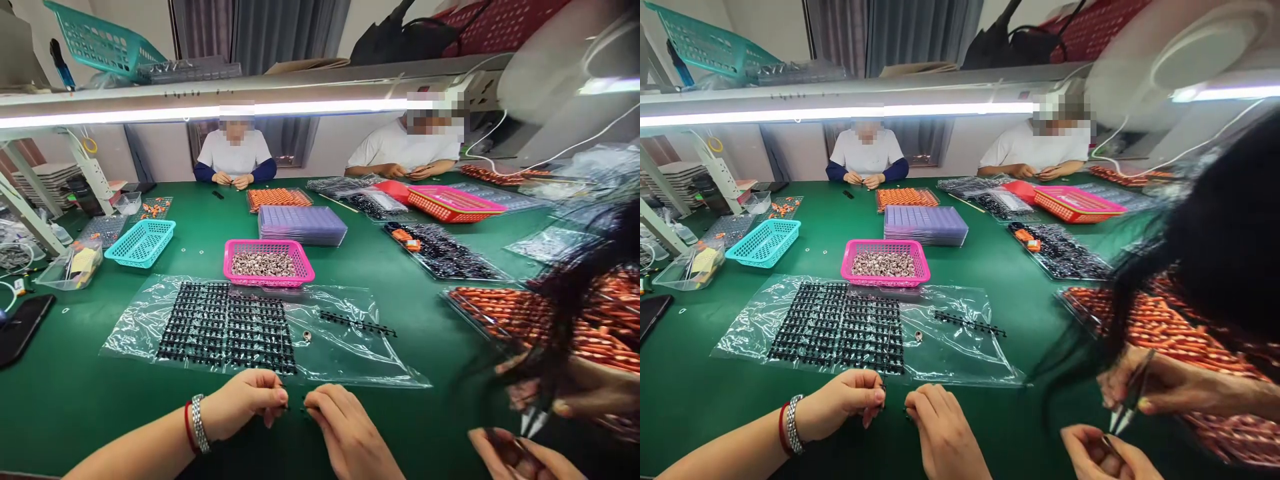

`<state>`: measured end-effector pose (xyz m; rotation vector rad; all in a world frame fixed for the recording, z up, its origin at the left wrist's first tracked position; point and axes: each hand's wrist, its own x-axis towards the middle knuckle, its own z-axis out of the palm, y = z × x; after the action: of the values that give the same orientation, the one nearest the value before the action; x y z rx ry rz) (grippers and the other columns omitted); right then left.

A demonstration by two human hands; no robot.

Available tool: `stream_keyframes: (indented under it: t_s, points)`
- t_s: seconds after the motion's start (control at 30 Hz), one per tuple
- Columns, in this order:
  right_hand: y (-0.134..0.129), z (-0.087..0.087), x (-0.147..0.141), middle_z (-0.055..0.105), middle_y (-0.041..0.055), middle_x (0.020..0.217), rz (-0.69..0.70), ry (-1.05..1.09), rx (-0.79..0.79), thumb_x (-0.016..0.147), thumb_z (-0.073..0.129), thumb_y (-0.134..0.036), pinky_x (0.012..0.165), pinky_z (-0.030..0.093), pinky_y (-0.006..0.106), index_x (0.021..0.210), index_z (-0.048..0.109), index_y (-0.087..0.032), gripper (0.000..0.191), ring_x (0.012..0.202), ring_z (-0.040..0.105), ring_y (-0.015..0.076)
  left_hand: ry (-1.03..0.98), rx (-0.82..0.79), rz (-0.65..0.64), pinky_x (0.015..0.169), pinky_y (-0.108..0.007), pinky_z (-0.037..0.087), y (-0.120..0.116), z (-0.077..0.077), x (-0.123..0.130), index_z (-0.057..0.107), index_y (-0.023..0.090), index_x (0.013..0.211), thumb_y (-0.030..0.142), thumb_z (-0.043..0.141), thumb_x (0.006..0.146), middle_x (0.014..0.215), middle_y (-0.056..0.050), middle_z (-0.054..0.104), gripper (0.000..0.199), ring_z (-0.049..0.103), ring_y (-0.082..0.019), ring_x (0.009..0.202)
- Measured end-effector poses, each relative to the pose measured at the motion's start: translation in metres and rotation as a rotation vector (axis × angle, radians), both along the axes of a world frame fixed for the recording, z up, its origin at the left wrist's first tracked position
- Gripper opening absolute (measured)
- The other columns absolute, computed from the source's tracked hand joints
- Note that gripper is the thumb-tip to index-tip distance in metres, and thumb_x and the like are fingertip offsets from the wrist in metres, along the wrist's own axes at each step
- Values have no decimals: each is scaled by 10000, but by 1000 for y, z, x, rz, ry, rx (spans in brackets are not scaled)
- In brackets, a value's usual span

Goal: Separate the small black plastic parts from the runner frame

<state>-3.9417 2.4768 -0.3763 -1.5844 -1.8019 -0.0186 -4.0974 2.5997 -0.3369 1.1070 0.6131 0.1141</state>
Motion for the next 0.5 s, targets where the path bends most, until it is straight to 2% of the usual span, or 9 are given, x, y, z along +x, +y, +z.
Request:
stream_keyframes:
  t_s: [0.13,0.3,0.4,0.5]
  points:
    - [2,-6,-3,554,30,757,-28,-58,-15,909,354,-79,578,428,312,848,503,-203,203,652,514,176,22,210,-38,544,-234,354,0,-3,1,439,164,673,568,654,660,608,36,467,458,411,-80,537]
    - [1,-9,0,580,41,795,-50,-63,-1,917,368,-110,601,455,320,915,561,-202,214,675,545,184,85,334,-73,560,-242,362,0,-5,0,433,173,699,561,583,712,624,40,451,416,416,-91,558]
    - [-1,-4,1,593,43,824,-62,82,17,933,393,-155,637,493,304,944,574,-217,191,719,576,181,111,397,-79,561,-240,358,0,-6,-1,439,173,704,519,552,743,625,35,456,366,425,-98,565]
    - [-4,6,-2,614,38,838,-38,332,-54,941,437,-234,655,515,255,925,582,-232,146,757,607,171,114,459,-85,557,-234,347,-2,-6,-1,448,175,706,464,533,767,624,34,457,307,433,-106,580]
